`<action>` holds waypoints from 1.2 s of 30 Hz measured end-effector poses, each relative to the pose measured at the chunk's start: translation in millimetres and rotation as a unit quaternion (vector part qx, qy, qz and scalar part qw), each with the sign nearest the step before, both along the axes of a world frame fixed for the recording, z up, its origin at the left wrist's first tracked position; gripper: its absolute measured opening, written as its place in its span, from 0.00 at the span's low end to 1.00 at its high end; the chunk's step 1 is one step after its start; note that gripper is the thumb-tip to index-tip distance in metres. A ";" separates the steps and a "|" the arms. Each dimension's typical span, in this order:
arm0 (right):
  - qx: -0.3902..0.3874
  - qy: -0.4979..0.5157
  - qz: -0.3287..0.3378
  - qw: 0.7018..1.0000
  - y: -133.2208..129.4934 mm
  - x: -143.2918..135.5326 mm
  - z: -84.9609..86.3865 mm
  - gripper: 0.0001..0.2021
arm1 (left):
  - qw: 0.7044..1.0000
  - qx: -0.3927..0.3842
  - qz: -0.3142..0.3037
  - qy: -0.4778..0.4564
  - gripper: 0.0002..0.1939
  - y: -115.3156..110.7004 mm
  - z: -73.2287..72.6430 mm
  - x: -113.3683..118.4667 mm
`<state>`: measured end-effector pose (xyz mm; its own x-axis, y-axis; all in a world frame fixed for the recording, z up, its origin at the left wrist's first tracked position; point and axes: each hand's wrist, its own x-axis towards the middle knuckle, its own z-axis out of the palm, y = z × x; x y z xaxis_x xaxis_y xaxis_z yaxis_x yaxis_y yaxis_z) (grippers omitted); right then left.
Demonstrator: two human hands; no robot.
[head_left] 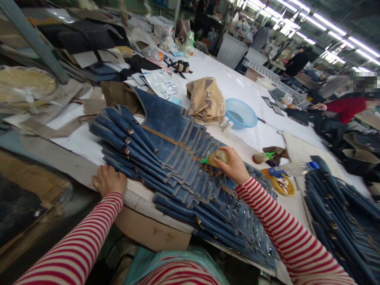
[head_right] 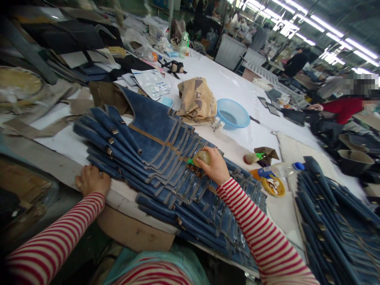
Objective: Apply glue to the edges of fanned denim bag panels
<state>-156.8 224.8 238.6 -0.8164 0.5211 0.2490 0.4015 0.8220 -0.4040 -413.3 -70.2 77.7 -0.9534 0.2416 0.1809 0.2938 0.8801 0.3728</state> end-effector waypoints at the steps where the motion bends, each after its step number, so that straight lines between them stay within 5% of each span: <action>1: 0.001 0.000 -0.002 1.000 -1.0 0.1 0.4 0.18 | 1.000 -0.001 0.000 0.001 0.21 0.0 0.0 0.1; 7: -0.011 0.002 -0.009 1.000 -8.1 4.1 -4.1 0.18 | 1.000 0.006 0.003 0.001 0.21 -0.2 -0.8 0.9; 25: -0.249 0.032 -0.075 0.965 -41.1 37.7 -28.8 0.19 | 1.000 -0.003 0.000 0.004 0.21 1.8 3.4 3.7; 36: -0.279 0.050 -0.077 0.956 -53.6 45.8 -31.8 0.19 | 1.000 -0.009 -0.002 0.013 0.20 2.6 4.3 4.0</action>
<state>-111.0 171.1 206.8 -0.7055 0.7080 -0.0313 0.4379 0.4007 -0.8048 -409.3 -67.6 82.1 -0.9474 0.2483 0.2018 0.3065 0.8854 0.3495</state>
